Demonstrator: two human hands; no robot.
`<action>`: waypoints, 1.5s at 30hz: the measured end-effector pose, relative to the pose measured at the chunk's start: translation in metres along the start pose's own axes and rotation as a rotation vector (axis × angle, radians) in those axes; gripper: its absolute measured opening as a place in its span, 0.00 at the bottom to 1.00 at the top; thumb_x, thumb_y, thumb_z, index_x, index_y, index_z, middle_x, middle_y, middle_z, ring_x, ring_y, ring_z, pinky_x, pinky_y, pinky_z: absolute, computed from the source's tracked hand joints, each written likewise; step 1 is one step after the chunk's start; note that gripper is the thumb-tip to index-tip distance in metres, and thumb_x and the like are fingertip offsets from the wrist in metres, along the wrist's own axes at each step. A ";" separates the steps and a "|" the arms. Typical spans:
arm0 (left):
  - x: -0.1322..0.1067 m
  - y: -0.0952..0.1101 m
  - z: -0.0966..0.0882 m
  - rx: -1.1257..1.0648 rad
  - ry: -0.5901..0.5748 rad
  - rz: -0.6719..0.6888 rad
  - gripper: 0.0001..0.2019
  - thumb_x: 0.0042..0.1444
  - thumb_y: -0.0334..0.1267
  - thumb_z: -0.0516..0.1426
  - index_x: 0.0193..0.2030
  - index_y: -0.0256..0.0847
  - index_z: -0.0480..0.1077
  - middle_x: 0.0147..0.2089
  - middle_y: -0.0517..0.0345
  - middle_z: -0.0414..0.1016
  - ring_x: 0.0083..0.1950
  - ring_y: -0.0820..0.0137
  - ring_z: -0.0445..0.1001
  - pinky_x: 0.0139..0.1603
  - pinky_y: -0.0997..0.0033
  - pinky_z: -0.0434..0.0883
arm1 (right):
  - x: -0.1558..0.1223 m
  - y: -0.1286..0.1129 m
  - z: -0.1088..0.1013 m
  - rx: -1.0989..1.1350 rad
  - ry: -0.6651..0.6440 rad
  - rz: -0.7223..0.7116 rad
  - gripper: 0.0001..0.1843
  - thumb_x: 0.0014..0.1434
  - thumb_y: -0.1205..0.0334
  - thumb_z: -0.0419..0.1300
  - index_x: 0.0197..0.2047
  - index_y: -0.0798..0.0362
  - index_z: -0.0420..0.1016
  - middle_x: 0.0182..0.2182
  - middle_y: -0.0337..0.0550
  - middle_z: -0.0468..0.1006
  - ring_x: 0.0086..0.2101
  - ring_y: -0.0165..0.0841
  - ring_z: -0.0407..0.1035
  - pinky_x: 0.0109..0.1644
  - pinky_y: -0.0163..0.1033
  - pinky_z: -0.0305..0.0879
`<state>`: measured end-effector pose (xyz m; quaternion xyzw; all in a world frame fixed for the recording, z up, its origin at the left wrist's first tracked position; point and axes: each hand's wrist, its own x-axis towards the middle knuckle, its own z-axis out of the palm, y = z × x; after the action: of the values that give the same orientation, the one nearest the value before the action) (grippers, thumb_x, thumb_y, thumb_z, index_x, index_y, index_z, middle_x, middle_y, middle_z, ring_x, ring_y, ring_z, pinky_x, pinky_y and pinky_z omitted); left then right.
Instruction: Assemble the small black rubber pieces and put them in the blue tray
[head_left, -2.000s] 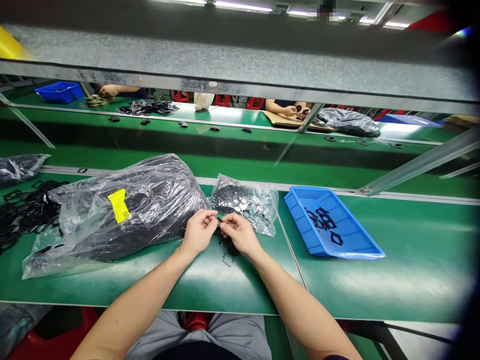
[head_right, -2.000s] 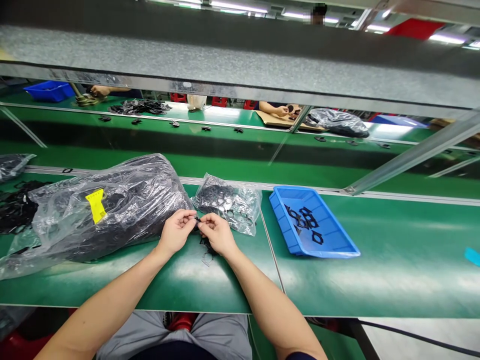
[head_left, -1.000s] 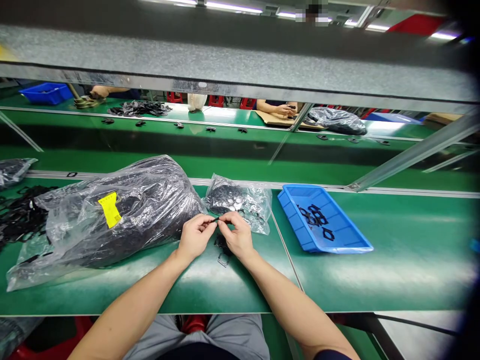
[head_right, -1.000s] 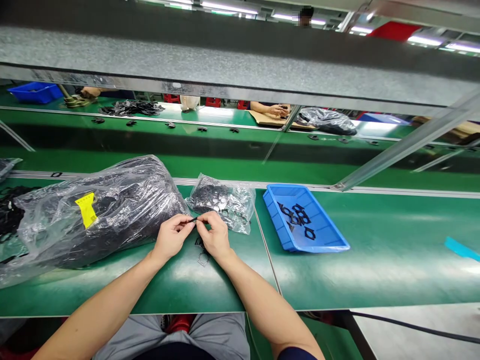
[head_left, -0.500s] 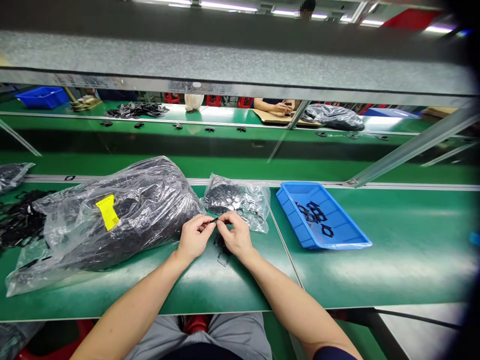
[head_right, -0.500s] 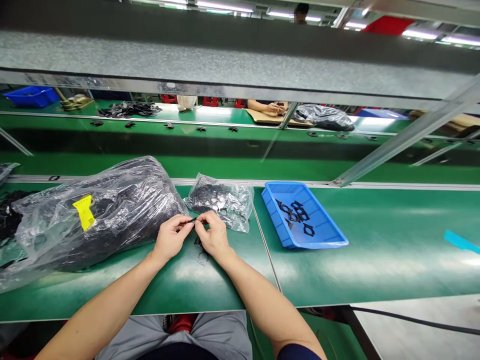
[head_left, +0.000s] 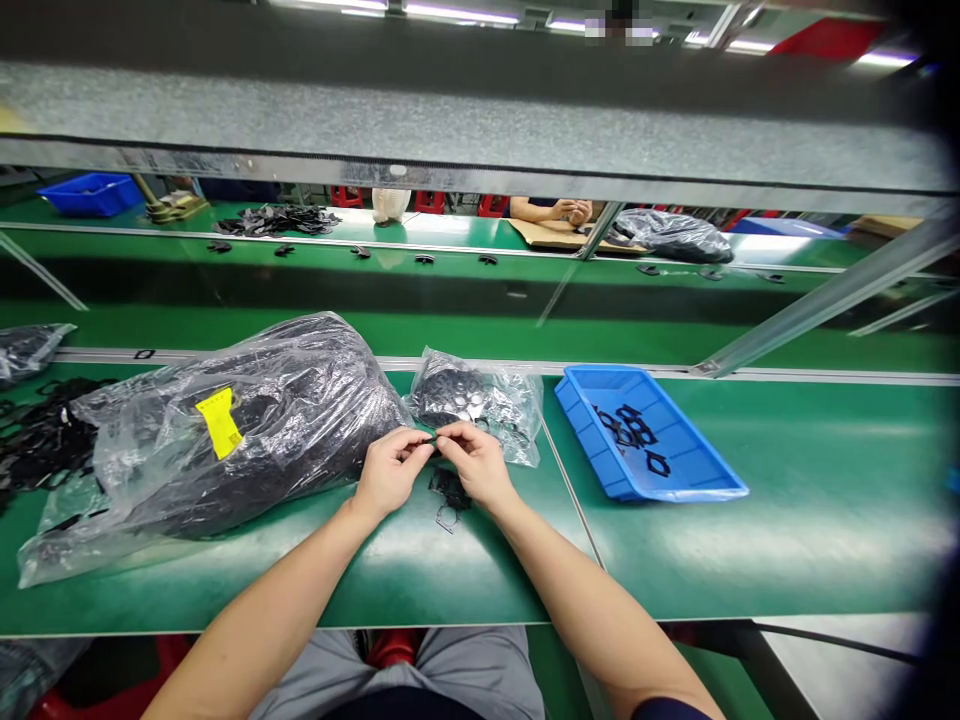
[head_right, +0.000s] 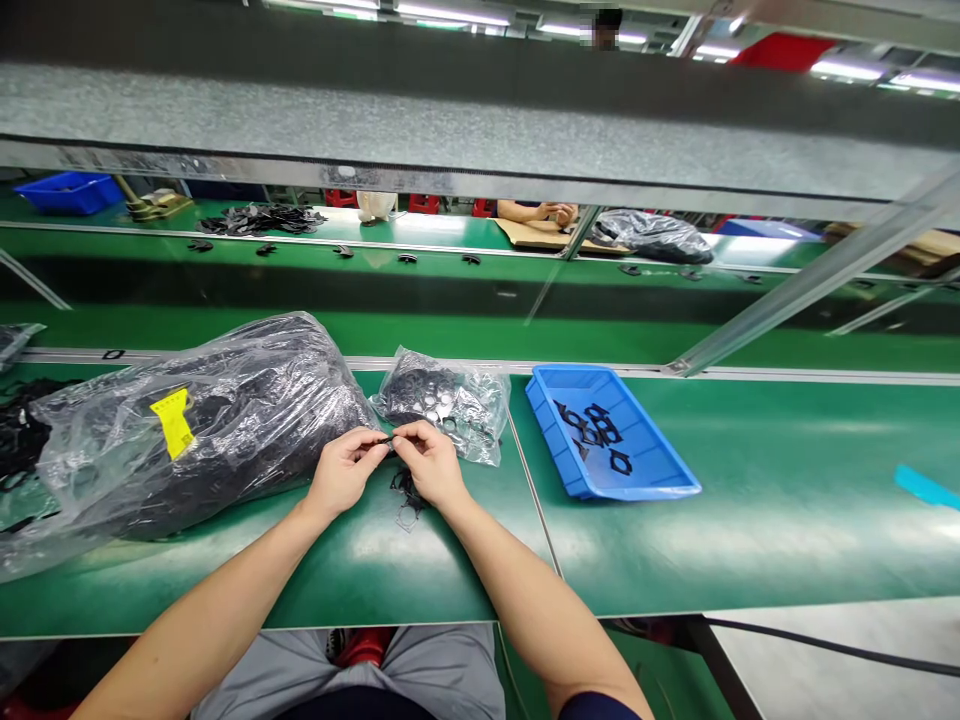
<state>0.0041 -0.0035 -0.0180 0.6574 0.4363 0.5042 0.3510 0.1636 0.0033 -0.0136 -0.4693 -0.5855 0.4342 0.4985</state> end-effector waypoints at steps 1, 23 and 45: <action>0.000 0.000 0.000 0.007 -0.005 0.000 0.07 0.57 0.36 0.57 0.39 0.40 0.76 0.38 0.54 0.77 0.37 0.69 0.75 0.35 0.72 0.73 | 0.000 0.000 0.000 0.017 0.003 0.018 0.09 0.54 0.56 0.62 0.35 0.52 0.76 0.31 0.41 0.76 0.30 0.32 0.69 0.35 0.38 0.66; 0.001 0.009 -0.005 0.127 0.107 0.188 0.05 0.58 0.32 0.56 0.36 0.41 0.73 0.40 0.53 0.74 0.42 0.68 0.73 0.41 0.69 0.72 | -0.008 -0.002 0.004 -0.243 0.011 -0.298 0.07 0.60 0.62 0.58 0.41 0.50 0.76 0.34 0.43 0.75 0.34 0.33 0.71 0.36 0.37 0.70; 0.003 -0.001 0.002 -0.166 0.099 -0.128 0.04 0.53 0.36 0.59 0.34 0.38 0.70 0.36 0.55 0.73 0.36 0.71 0.73 0.37 0.73 0.73 | -0.010 -0.004 0.006 -0.362 0.027 -0.429 0.09 0.62 0.63 0.56 0.43 0.49 0.75 0.35 0.44 0.77 0.37 0.35 0.71 0.40 0.41 0.70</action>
<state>0.0066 -0.0002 -0.0184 0.5712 0.4509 0.5471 0.4136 0.1581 -0.0072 -0.0120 -0.4217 -0.7327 0.2011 0.4949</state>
